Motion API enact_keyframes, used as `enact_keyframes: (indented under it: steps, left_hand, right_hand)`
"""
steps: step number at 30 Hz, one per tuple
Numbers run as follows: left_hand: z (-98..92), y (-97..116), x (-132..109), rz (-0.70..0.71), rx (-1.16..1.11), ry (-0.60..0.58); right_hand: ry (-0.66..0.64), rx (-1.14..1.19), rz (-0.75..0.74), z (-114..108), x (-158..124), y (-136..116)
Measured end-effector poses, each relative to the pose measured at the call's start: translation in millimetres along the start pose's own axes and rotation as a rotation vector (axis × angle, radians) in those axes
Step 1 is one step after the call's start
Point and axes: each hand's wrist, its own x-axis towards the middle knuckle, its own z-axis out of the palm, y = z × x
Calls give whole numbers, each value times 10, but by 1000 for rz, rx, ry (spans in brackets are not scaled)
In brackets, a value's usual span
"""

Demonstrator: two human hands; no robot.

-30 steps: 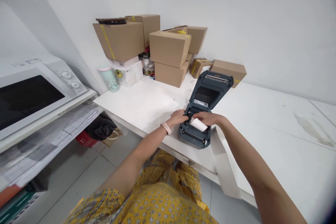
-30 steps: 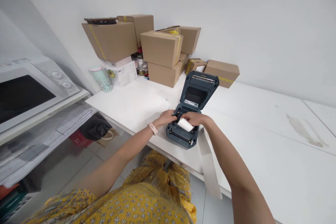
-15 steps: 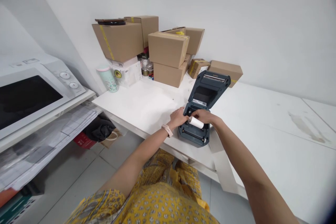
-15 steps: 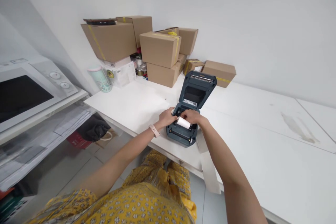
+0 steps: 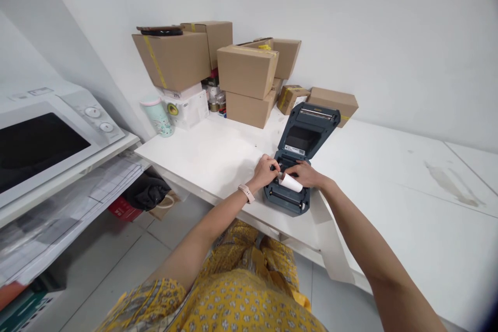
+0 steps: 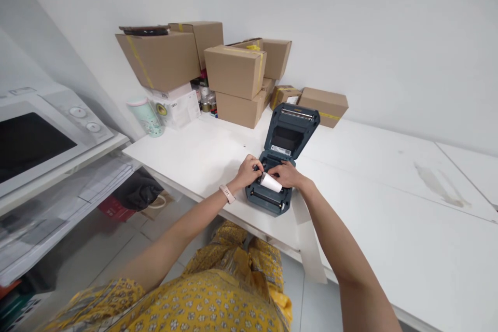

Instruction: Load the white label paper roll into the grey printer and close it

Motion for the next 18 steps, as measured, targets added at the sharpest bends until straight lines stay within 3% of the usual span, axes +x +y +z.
enact_keyframes:
  steps: [8,18]
  left_hand:
    - [23,-13,6,-32,-17,12]
    - [-1,62,-45,-72,32,24]
  right_hand:
    - [-69,41,68,-33,-13,-64]
    - [35,48,89,123,-117,-109]
